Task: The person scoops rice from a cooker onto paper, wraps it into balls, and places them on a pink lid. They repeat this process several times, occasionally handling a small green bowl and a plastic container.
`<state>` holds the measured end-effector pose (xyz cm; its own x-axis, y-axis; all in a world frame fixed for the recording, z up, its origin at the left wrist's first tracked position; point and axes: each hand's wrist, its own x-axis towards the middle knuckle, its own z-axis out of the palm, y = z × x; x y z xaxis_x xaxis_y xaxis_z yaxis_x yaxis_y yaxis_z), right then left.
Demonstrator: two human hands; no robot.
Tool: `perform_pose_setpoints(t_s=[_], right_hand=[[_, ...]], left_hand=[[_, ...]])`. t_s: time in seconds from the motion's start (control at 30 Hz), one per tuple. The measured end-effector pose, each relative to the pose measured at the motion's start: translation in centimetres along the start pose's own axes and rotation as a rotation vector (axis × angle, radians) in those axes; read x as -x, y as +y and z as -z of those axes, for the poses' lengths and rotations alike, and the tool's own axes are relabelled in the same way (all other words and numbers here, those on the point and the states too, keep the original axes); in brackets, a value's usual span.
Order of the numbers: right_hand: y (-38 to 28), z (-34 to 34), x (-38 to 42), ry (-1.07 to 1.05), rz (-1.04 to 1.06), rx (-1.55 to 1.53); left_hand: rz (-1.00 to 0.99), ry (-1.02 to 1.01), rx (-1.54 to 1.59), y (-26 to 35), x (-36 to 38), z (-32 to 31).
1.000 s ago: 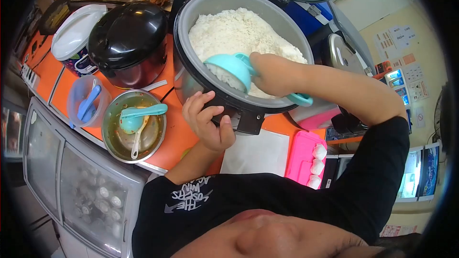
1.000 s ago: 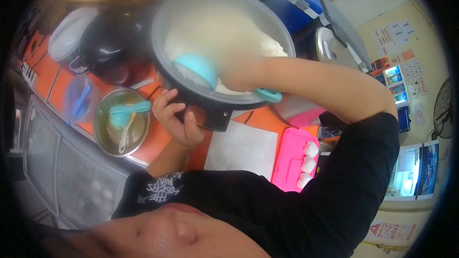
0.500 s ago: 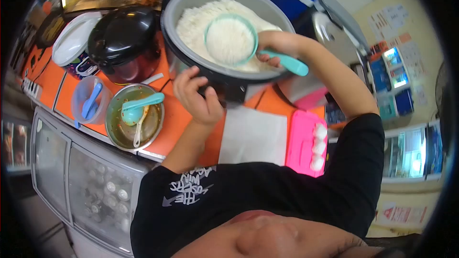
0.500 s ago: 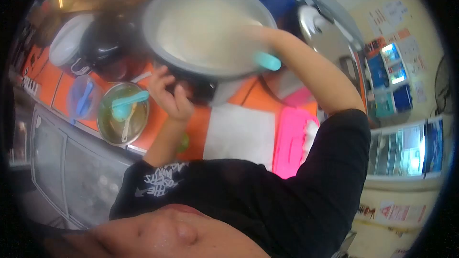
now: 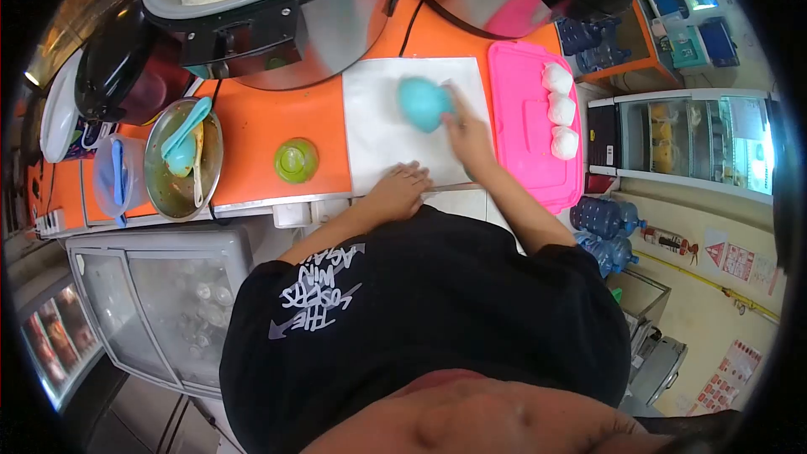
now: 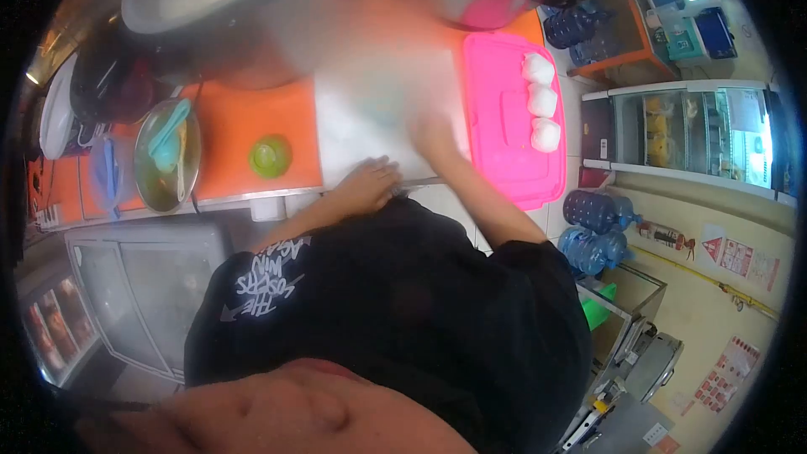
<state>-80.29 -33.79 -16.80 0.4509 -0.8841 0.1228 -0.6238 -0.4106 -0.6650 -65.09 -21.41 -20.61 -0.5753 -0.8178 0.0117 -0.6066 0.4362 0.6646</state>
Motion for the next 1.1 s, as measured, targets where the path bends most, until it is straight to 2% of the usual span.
perform_pose_setpoints(t_s=[0.03, 0.07, 0.13, 0.27, 0.33, 0.37, 0.43, 0.47, 0.5, 0.57, 0.6, 0.63, 0.67, 0.7, 0.77, 0.83, 0.87, 0.9, 0.93, 0.97, 1.0, 1.03, 1.1], right_hand=[[1.6, -2.5, 0.8, 0.089, 0.414, 0.266], [-0.2, -2.7, 2.3, -0.170, 0.214, 0.317], [-0.5, -3.2, 1.7, -0.196, 0.110, 0.353], [0.8, -3.5, 1.1, -0.178, 0.104, 0.349], [1.6, -2.9, 1.2, -0.105, 0.280, 0.125], [1.9, -2.4, 0.9, -0.092, 0.297, 0.123], [2.4, -1.0, 1.8, 0.149, 0.282, 0.212], [4.8, -1.2, 1.0, 0.213, 0.181, 0.200], [6.2, -0.2, -0.7, 0.299, 0.218, 0.244], [6.7, 2.8, -3.7, 0.147, 0.018, 0.290], [8.4, 3.0, -5.4, 0.145, 0.022, 0.284], [10.3, 2.9, -6.9, 0.084, -0.093, 0.363], [11.5, 2.5, -7.3, 0.020, -0.211, 0.441], [10.4, 2.7, -6.9, 0.014, -0.216, 0.431], [5.7, 3.9, -5.4, 0.118, 0.159, 0.570], [5.6, 1.9, -2.3, -0.392, 0.236, 0.362], [2.8, 2.5, -0.6, -0.611, 0.257, 0.314], [4.2, 1.9, 2.2, -0.443, 0.590, 0.157], [5.6, 0.8, 3.0, -0.443, 0.589, 0.154], [6.8, -0.2, 3.7, -0.543, 0.484, 0.192], [7.0, -0.5, 4.0, -0.640, 0.380, 0.229], [7.2, -0.8, 4.1, -0.519, 0.464, 0.216], [7.0, -0.4, 3.9, -0.494, 0.469, 0.140]], left_hand=[[0.076, -0.013, -0.091, 0.4, 0.2, -0.6], [0.080, -0.020, -0.090, 0.7, 0.3, -1.0], [0.114, -0.240, -0.125, 0.7, -0.3, -0.8], [0.121, -0.171, -0.151, 0.5, -0.4, -0.8], [0.126, -0.075, -0.118, -0.1, -0.3, -1.6], [0.099, 0.059, -0.072, -0.3, -0.1, -2.1], [0.093, 0.128, -0.174, 0.5, -0.2, -0.4], [0.080, 0.179, -0.261, 1.4, 0.2, 0.0], [0.090, 0.361, -0.305, 1.7, 0.3, 0.1], [0.152, 0.280, -0.296, 1.5, 0.6, -0.1], [0.212, 0.208, -0.281, 1.4, 0.7, -0.1], [0.097, 0.360, -0.309, 1.1, 0.6, -0.4], [0.106, 0.353, -0.308, 1.1, 0.7, -0.5], [0.137, 0.292, -0.298, 1.0, 0.8, -0.6], [0.171, 0.224, -0.289, 0.9, 0.7, -0.4], [0.264, 0.141, -0.310, 1.0, 0.4, -0.1], [0.264, 0.139, -0.311, 1.1, 0.2, 0.3], [0.271, 0.130, -0.233, 1.2, 0.2, 0.9], [0.279, 0.119, -0.153, 1.2, 0.2, 1.2], [0.282, 0.117, -0.152, 1.1, 0.4, 1.1], [0.292, 0.232, -0.153, 1.0, 0.4, 1.1], [0.303, 0.346, -0.155, 0.9, 0.5, 1.1], [0.287, 0.337, -0.248, 1.1, 0.6, 1.6]])
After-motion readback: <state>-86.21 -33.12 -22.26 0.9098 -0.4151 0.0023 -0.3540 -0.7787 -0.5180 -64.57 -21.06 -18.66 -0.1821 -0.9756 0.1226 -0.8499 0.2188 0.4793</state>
